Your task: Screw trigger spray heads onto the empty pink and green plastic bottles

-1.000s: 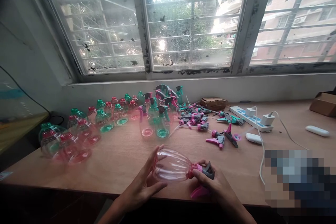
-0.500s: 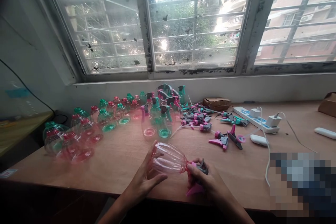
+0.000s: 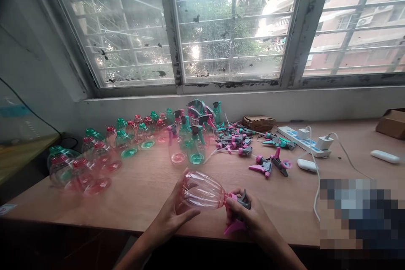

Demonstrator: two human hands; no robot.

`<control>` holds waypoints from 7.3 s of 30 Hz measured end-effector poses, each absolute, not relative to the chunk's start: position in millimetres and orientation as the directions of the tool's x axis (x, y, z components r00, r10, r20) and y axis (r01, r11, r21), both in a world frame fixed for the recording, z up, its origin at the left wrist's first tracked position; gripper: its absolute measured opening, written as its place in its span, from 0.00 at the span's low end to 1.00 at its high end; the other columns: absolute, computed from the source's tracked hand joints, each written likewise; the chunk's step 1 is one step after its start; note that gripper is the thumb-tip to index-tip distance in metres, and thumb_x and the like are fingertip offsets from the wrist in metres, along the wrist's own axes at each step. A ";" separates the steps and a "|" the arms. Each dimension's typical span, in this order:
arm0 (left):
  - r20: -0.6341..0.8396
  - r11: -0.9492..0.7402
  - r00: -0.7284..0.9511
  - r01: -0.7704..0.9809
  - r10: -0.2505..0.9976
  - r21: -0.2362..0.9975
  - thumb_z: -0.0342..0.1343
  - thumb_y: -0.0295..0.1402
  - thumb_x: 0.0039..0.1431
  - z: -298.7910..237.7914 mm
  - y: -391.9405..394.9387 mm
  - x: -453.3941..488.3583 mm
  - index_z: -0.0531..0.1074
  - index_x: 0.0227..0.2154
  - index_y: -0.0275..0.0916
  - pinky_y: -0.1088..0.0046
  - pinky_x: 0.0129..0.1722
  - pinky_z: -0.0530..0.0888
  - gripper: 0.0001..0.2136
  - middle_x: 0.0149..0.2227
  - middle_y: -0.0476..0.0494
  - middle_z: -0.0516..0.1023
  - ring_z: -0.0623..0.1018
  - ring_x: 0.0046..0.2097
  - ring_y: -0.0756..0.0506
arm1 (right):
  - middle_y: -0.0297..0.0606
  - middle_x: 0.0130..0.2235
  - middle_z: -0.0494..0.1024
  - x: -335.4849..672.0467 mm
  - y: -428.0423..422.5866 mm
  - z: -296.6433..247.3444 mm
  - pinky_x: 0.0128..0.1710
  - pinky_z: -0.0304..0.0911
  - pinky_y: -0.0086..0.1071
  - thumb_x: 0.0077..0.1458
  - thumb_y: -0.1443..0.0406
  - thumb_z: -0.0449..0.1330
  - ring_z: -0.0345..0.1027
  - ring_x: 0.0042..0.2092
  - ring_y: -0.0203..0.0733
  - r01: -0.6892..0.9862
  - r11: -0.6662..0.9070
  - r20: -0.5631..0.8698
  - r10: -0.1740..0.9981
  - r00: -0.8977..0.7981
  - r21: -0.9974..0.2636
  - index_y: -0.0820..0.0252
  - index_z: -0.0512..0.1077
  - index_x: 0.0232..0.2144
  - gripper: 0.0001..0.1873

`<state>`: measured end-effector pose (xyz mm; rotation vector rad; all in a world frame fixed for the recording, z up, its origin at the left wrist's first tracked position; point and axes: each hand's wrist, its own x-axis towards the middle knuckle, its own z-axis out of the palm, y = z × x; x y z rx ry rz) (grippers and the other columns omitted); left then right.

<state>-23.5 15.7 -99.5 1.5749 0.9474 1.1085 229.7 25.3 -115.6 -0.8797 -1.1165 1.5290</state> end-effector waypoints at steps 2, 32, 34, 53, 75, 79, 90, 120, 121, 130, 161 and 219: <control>0.201 -0.228 0.276 0.071 0.940 0.971 0.70 0.40 0.57 -99.9 16.5 -23.9 0.44 0.73 0.52 0.50 0.69 0.59 0.49 0.66 0.36 0.67 0.66 0.68 0.34 | 0.35 0.23 0.81 229.3 25.0 -115.0 0.27 0.67 0.34 0.51 0.49 0.74 0.74 0.24 0.42 -0.301 -0.075 -0.006 0.975 -0.224 -0.951 0.60 0.72 0.33 0.23; 0.234 -0.267 0.258 0.101 0.937 0.958 0.72 0.46 0.52 -100.3 15.6 -23.5 0.45 0.74 0.50 0.51 0.71 0.55 0.53 0.65 0.35 0.68 0.66 0.68 0.33 | 0.32 0.25 0.79 230.8 25.9 -116.5 0.29 0.69 0.33 0.49 0.50 0.75 0.73 0.26 0.41 -0.267 -0.040 0.022 0.974 -0.226 -0.963 0.58 0.71 0.38 0.25; 0.222 -0.250 0.231 0.102 0.947 0.963 0.72 0.46 0.52 -100.1 17.1 -22.6 0.47 0.73 0.47 0.51 0.71 0.55 0.52 0.65 0.34 0.68 0.67 0.67 0.33 | 0.32 0.24 0.79 230.2 25.4 -116.5 0.28 0.68 0.33 0.48 0.50 0.76 0.73 0.26 0.41 -0.257 -0.035 0.025 0.973 -0.228 -0.966 0.59 0.72 0.38 0.25; 0.272 -0.312 0.291 0.101 0.917 0.945 0.69 0.35 0.58 -104.8 20.0 -22.7 0.40 0.74 0.56 0.49 0.69 0.60 0.50 0.72 0.38 0.56 0.67 0.67 0.35 | 0.31 0.25 0.80 231.4 23.5 -114.9 0.29 0.68 0.32 0.51 0.50 0.75 0.74 0.26 0.40 -0.280 -0.032 0.024 0.980 -0.197 -0.959 0.59 0.71 0.39 0.25; 0.429 -0.515 0.289 0.393 0.856 0.762 0.69 0.39 0.58 -109.2 10.8 -22.3 0.32 0.73 0.61 0.51 0.62 0.71 0.54 0.73 0.37 0.53 0.70 0.65 0.34 | 0.32 0.25 0.80 236.2 26.8 -124.8 0.29 0.69 0.32 0.52 0.51 0.74 0.73 0.26 0.40 -0.262 -0.027 0.046 0.963 -0.267 -0.965 0.59 0.70 0.39 0.24; 0.427 -0.504 0.283 0.323 0.859 0.801 0.64 0.36 0.64 -110.3 15.3 -26.4 0.40 0.72 0.63 0.52 0.65 0.68 0.44 0.71 0.42 0.57 0.68 0.67 0.36 | 0.32 0.24 0.81 233.7 24.0 -120.5 0.29 0.68 0.31 0.52 0.51 0.74 0.73 0.26 0.39 -0.278 -0.033 0.031 0.974 -0.224 -0.960 0.60 0.70 0.39 0.24; 0.280 -0.338 0.269 0.199 0.921 0.920 0.72 0.39 0.54 -107.9 16.1 -25.6 0.44 0.74 0.52 0.51 0.67 0.64 0.52 0.69 0.35 0.61 0.68 0.66 0.33 | 0.32 0.24 0.81 232.9 24.1 -119.6 0.28 0.68 0.31 0.50 0.52 0.75 0.73 0.26 0.39 -0.291 -0.032 0.040 0.970 -0.238 -0.956 0.60 0.72 0.39 0.24; 0.314 -0.401 0.313 0.271 0.896 0.875 0.63 0.37 0.64 -107.7 14.1 -29.1 0.40 0.74 0.51 0.48 0.73 0.51 0.44 0.75 0.38 0.50 0.53 0.75 0.34 | 0.32 0.23 0.80 232.9 21.9 -118.3 0.27 0.67 0.32 0.50 0.50 0.74 0.73 0.25 0.41 -0.244 -0.023 0.035 0.972 -0.230 -0.970 0.58 0.72 0.38 0.24; 0.331 -0.423 0.322 0.280 0.887 0.862 0.60 0.36 0.66 -108.7 14.0 -29.5 0.40 0.74 0.53 0.48 0.73 0.50 0.42 0.76 0.40 0.48 0.52 0.75 0.35 | 0.32 0.23 0.80 232.9 22.0 -118.5 0.27 0.67 0.32 0.49 0.50 0.75 0.73 0.25 0.42 -0.242 -0.023 0.035 0.973 -0.230 -0.970 0.58 0.72 0.38 0.24; 0.315 -0.379 0.280 0.219 0.907 0.899 0.72 0.40 0.54 -108.8 15.0 -27.0 0.42 0.74 0.50 0.48 0.70 0.58 0.53 0.72 0.35 0.55 0.59 0.72 0.32 | 0.33 0.23 0.80 231.6 20.8 -115.7 0.28 0.66 0.33 0.48 0.48 0.75 0.73 0.25 0.43 -0.213 -0.018 0.032 0.973 -0.229 -0.977 0.58 0.73 0.37 0.25; 0.374 -0.436 0.322 0.148 0.870 0.888 0.66 0.37 0.63 -110.5 15.4 -30.2 0.42 0.72 0.65 0.51 0.70 0.59 0.45 0.77 0.45 0.43 0.58 0.73 0.35 | 0.33 0.23 0.80 231.7 20.9 -115.3 0.28 0.67 0.34 0.49 0.48 0.74 0.72 0.25 0.42 -0.223 -0.003 0.043 0.979 -0.201 -0.975 0.59 0.73 0.38 0.25; 0.261 -0.310 0.331 0.103 0.907 0.945 0.64 0.37 0.63 -106.1 16.4 -30.2 0.40 0.73 0.62 0.49 0.69 0.61 0.45 0.76 0.42 0.46 0.62 0.71 0.34 | 0.32 0.26 0.80 232.7 24.0 -112.8 0.30 0.69 0.33 0.53 0.52 0.73 0.74 0.27 0.40 -0.246 -0.015 0.055 0.960 -0.275 -0.969 0.59 0.70 0.41 0.23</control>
